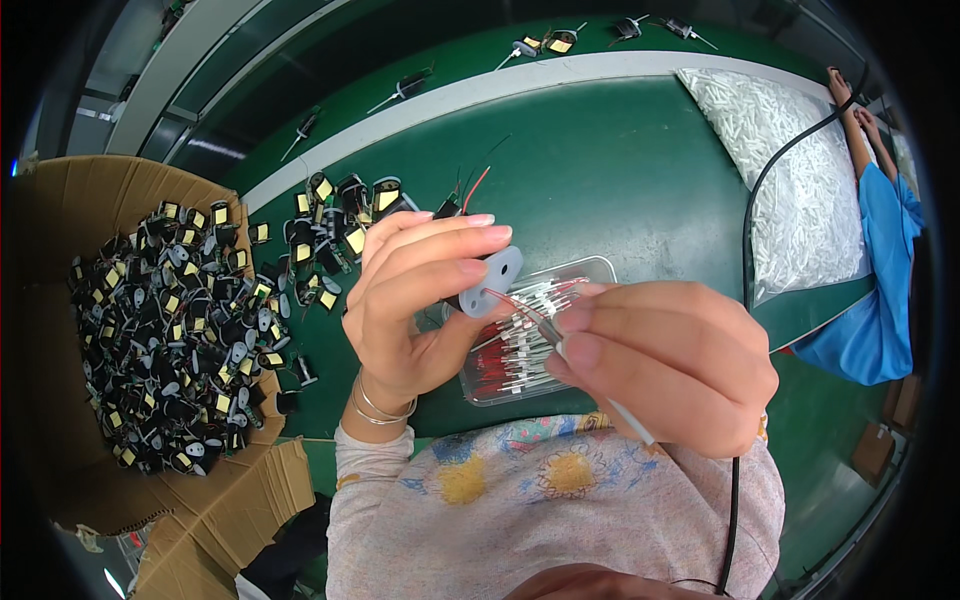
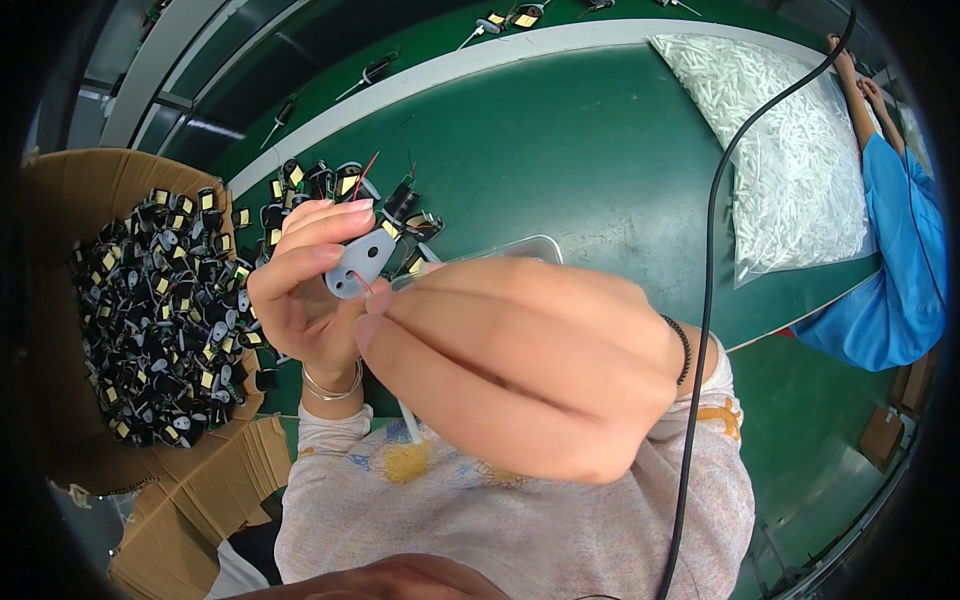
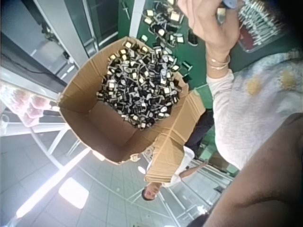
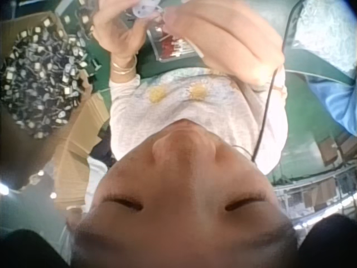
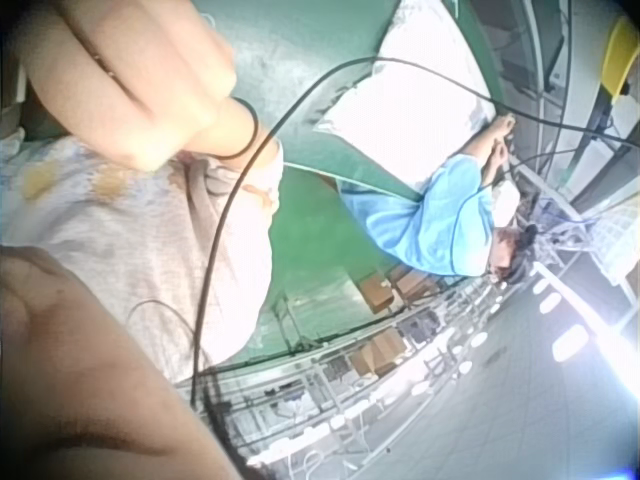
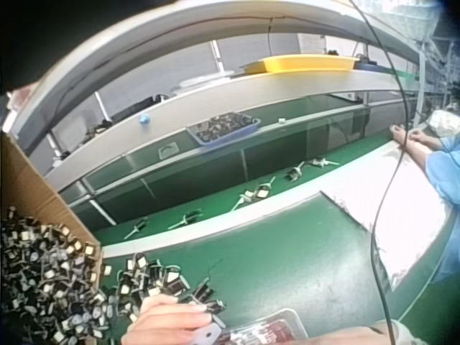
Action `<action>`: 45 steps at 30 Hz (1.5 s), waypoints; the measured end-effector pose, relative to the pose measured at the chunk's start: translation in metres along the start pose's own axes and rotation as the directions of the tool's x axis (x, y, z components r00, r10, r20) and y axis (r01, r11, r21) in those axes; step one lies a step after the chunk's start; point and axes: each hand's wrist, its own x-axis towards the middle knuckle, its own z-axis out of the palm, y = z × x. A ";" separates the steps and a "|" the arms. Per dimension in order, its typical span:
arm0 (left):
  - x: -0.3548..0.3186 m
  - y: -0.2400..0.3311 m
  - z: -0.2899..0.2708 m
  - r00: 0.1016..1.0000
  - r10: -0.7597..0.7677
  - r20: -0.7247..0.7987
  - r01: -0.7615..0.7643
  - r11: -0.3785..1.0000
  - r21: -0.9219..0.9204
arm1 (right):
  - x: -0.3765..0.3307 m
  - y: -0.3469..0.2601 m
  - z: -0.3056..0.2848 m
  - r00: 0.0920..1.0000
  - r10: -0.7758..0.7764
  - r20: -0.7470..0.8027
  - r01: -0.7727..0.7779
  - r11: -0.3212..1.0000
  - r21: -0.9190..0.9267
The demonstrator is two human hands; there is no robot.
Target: The person assembles small electrical components by hand, inserting thin wire leads into a blue plastic housing and securing them.
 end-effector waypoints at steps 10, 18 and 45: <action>0.000 0.000 0.001 1.000 0.015 -0.002 -0.015 1.000 -0.018 | 0.000 0.002 -0.001 0.999 -0.037 0.036 0.037 0.999 0.001; 0.001 0.000 0.001 1.000 -0.001 -0.008 0.001 0.999 -0.042 | 0.000 -0.001 0.004 0.998 -0.051 -0.046 0.050 0.999 -0.022; -0.001 0.003 -0.002 1.000 0.006 0.007 -0.006 0.999 -0.032 | 0.001 0.005 -0.003 1.000 -0.005 0.024 0.002 0.994 0.111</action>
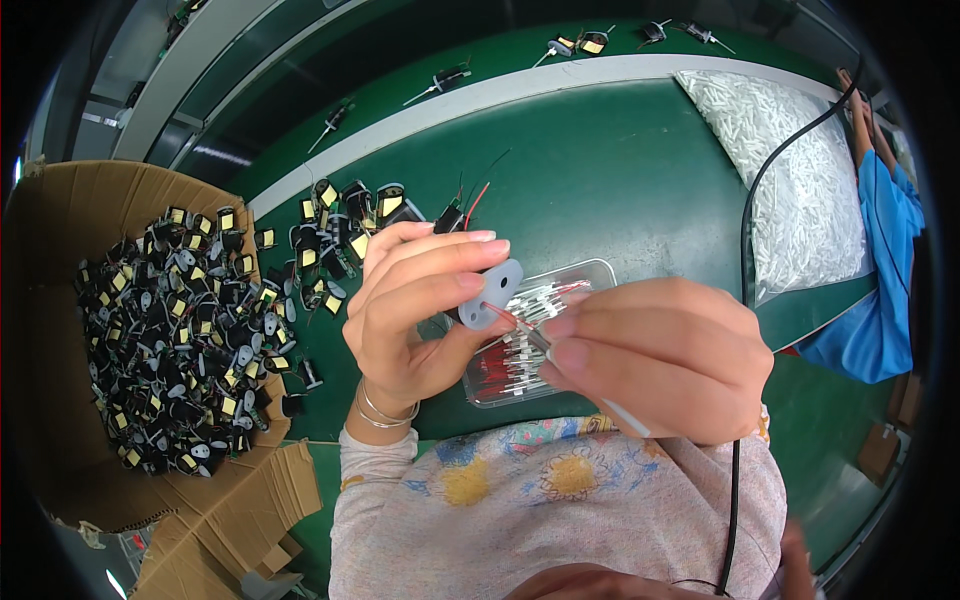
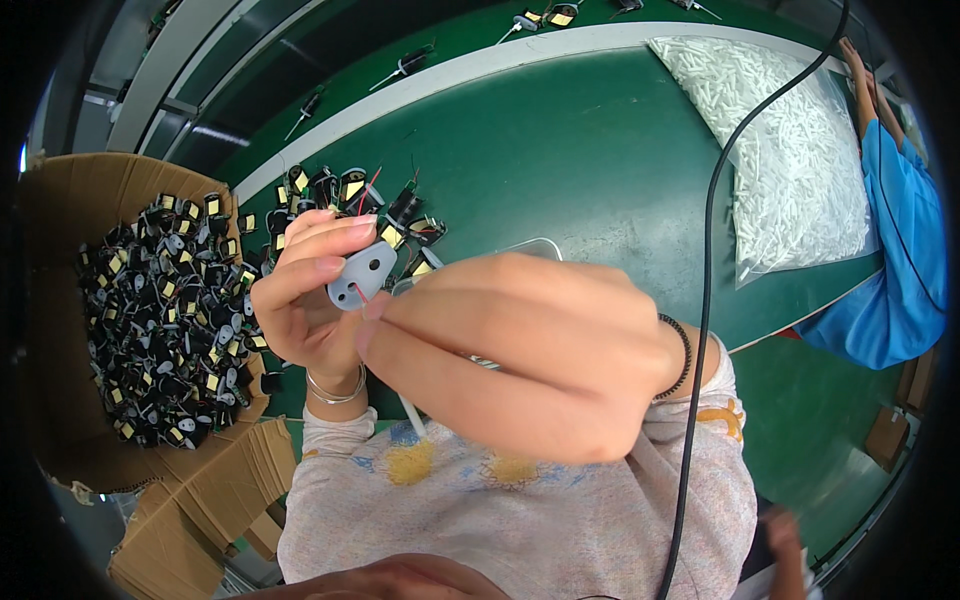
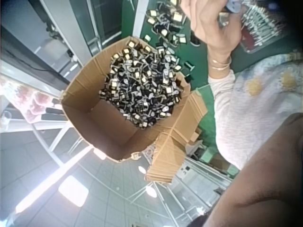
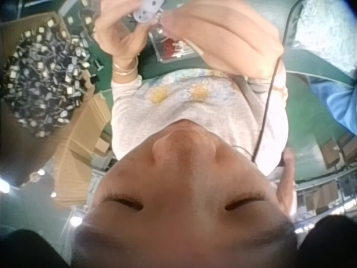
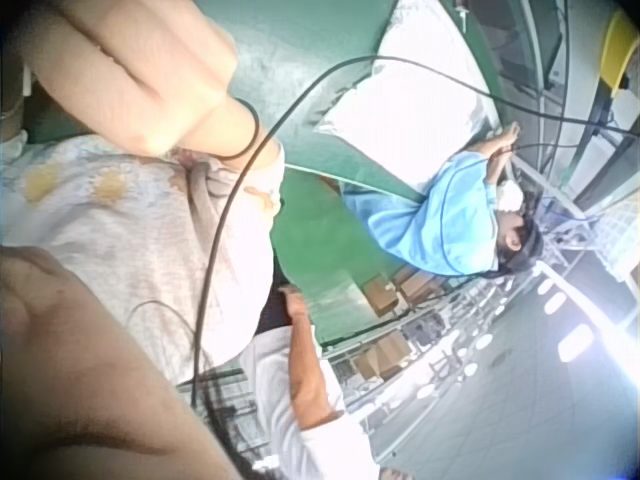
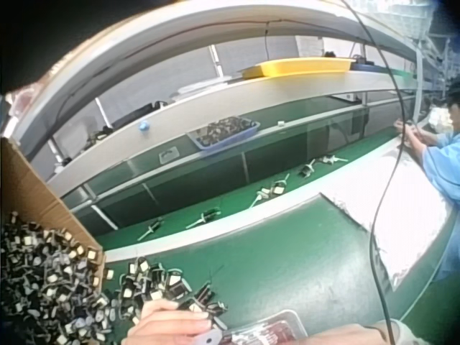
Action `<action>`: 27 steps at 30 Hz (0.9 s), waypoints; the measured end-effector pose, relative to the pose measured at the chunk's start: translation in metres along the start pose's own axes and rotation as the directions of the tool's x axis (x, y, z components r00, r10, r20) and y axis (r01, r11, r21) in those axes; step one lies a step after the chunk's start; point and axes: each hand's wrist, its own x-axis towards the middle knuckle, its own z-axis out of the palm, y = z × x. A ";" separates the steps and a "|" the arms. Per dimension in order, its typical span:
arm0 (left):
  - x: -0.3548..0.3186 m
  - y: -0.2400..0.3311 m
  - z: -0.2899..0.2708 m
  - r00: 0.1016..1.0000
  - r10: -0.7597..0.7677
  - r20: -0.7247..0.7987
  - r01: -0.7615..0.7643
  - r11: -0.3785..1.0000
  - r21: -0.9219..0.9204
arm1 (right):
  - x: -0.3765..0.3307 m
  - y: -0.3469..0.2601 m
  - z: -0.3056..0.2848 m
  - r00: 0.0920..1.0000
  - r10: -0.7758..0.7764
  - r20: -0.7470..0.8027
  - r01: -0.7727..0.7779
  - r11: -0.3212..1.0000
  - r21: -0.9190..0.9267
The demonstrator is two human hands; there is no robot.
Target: The person assembles small electrical components by hand, inserting thin wire leads into a blue plastic housing and securing them.
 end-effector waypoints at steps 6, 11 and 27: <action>0.000 0.001 0.001 1.000 0.002 -0.002 -0.002 1.000 0.002 | -0.001 -0.002 -0.002 0.999 -0.045 0.017 0.046 0.998 -0.043; -0.001 0.002 0.000 1.000 -0.013 -0.024 0.013 1.000 -0.006 | -0.002 -0.007 0.003 0.998 -0.054 -0.016 0.052 0.994 -0.097; -0.003 0.004 -0.004 1.000 -0.013 -0.017 0.014 1.000 0.026 | -0.003 -0.009 0.006 0.998 -0.060 -0.022 0.058 0.993 -0.104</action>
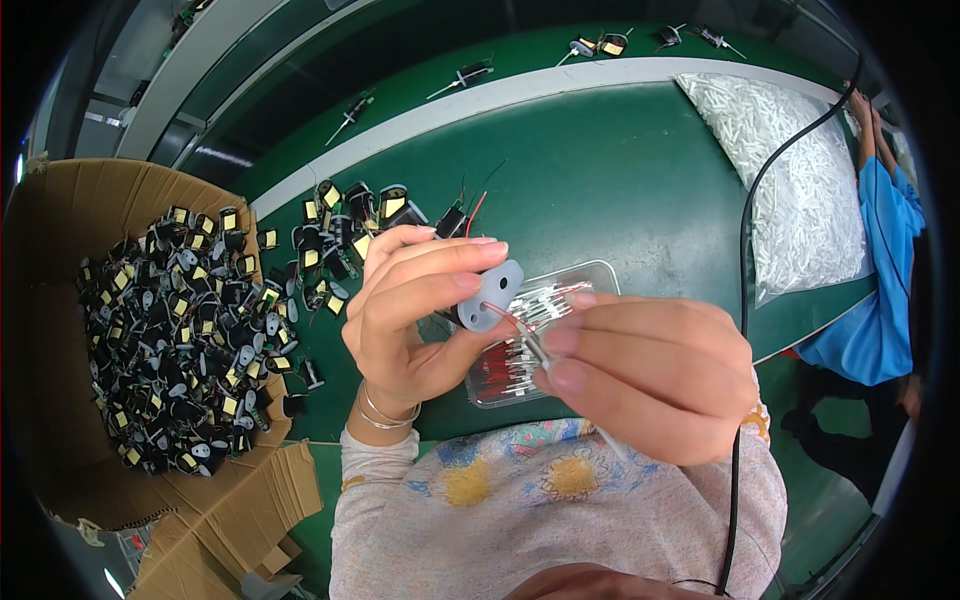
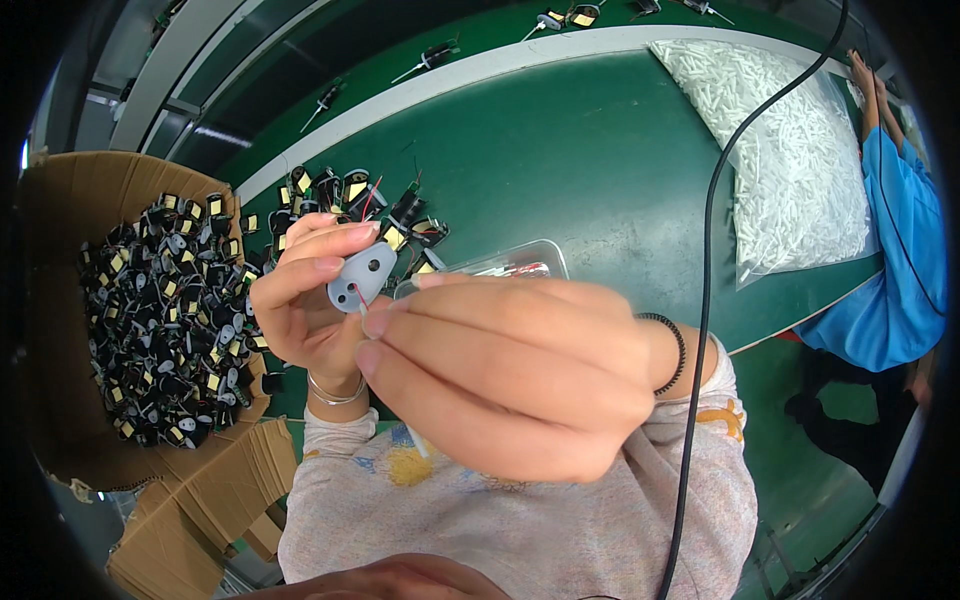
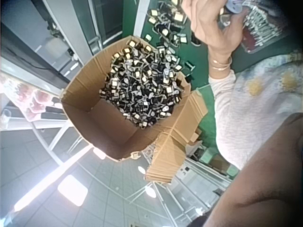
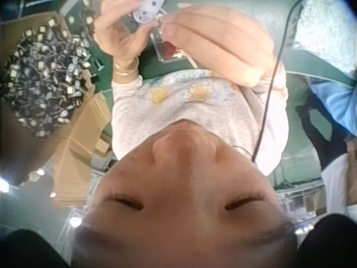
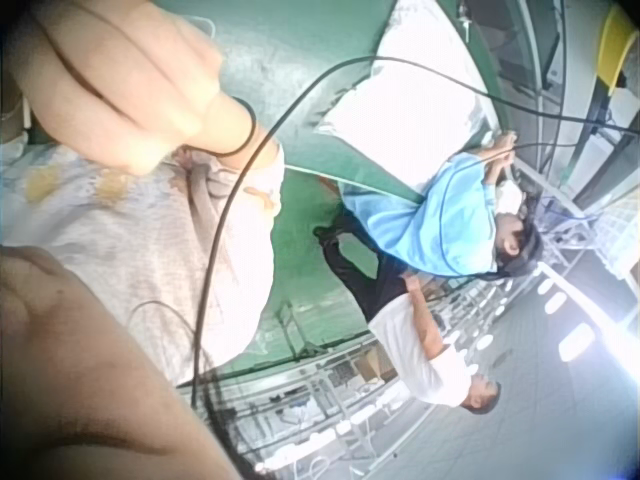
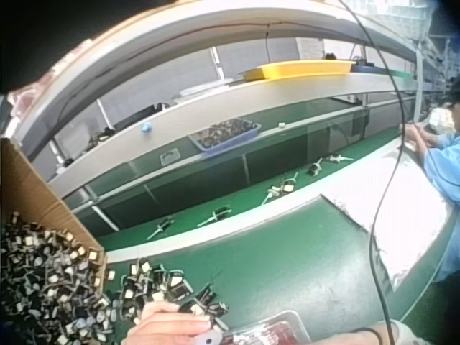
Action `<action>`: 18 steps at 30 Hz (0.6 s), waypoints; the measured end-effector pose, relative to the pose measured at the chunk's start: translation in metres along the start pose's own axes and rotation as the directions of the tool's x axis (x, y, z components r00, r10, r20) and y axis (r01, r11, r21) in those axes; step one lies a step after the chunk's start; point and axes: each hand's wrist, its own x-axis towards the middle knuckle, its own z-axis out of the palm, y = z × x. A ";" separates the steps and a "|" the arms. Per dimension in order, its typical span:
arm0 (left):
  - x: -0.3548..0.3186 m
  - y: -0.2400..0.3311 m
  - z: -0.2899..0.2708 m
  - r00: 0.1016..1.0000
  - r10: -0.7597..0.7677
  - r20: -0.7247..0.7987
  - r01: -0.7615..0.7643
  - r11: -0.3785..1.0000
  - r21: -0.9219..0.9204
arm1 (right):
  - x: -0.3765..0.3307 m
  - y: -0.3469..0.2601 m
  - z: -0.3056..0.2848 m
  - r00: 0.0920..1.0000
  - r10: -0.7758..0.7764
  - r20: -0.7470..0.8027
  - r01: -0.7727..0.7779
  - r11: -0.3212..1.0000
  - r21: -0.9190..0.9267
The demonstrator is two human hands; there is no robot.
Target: The person assembles small electrical components by hand, inserting thin wire leads into a blue plastic housing and securing them.
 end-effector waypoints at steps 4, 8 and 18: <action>0.001 -0.001 0.004 1.000 0.019 -0.013 -0.019 1.000 -0.011 | 0.001 0.007 -0.003 0.998 -0.039 0.051 0.038 0.999 0.004; 0.004 0.001 0.002 0.996 0.032 0.086 -0.034 0.999 0.020 | -0.005 0.020 0.013 1.000 0.008 0.003 -0.008 1.000 0.009; -0.016 -0.003 0.003 0.885 -0.463 0.048 0.443 0.807 -0.389 | 0.000 0.029 0.010 0.975 0.206 -0.079 -0.195 0.972 0.128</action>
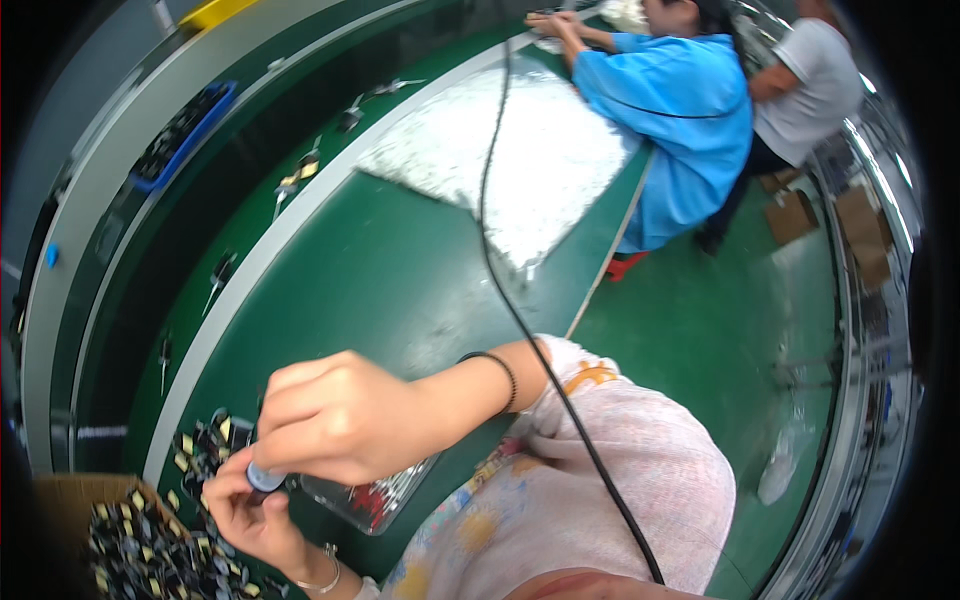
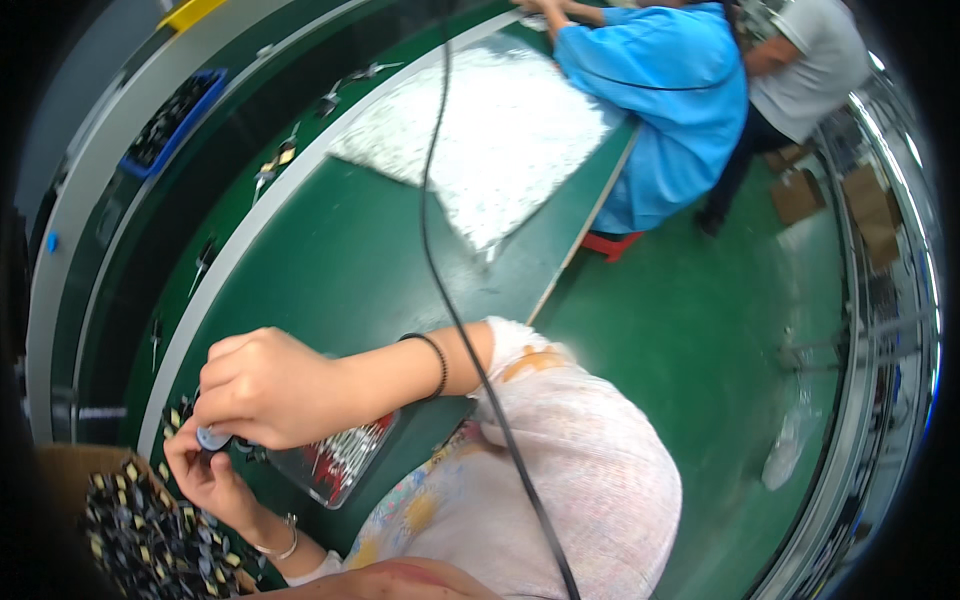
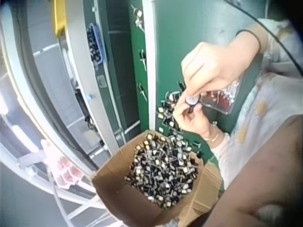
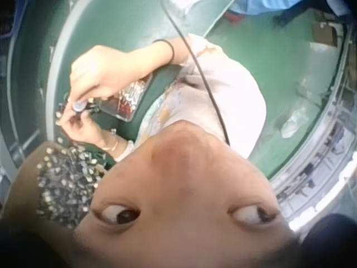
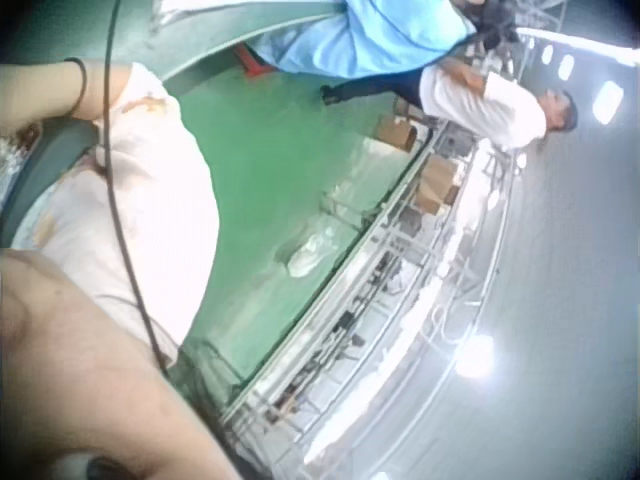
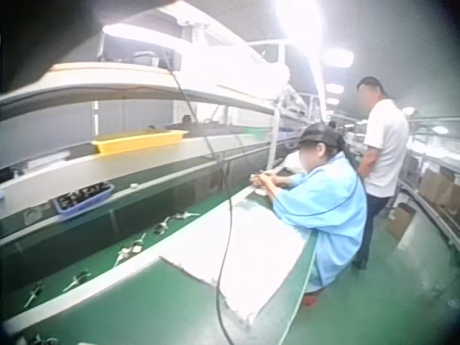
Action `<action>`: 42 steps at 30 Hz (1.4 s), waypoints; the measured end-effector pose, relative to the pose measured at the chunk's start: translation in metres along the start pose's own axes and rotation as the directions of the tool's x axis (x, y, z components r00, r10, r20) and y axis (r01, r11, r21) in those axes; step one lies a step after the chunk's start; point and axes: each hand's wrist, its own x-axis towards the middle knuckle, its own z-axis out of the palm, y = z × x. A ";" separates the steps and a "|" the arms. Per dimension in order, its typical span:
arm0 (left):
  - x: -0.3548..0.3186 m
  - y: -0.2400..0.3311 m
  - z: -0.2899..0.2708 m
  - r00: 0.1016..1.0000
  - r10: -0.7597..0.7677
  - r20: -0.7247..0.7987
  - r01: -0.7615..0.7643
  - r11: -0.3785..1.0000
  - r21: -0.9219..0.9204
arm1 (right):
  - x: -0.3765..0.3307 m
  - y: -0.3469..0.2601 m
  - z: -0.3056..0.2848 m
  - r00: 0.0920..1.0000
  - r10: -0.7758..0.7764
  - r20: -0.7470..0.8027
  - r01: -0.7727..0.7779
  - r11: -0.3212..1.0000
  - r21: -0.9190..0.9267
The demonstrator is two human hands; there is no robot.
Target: The person assembles small electrical components by hand, inserting thin wire leads into a blue plastic housing and securing them.
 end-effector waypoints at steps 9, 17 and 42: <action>-0.003 -0.007 0.003 0.995 0.100 0.003 -0.100 0.992 0.070 | -0.008 0.005 0.006 0.998 0.053 -0.040 -0.046 0.986 0.159; -0.007 0.015 -0.005 0.996 0.085 0.004 -0.085 0.986 0.147 | -0.009 0.008 0.015 0.993 -0.108 -0.054 0.119 0.951 0.286; 0.015 -0.005 0.006 0.993 -0.115 -0.009 0.105 0.931 -0.350 | 0.001 0.028 0.016 0.942 0.314 0.116 -0.329 0.931 0.160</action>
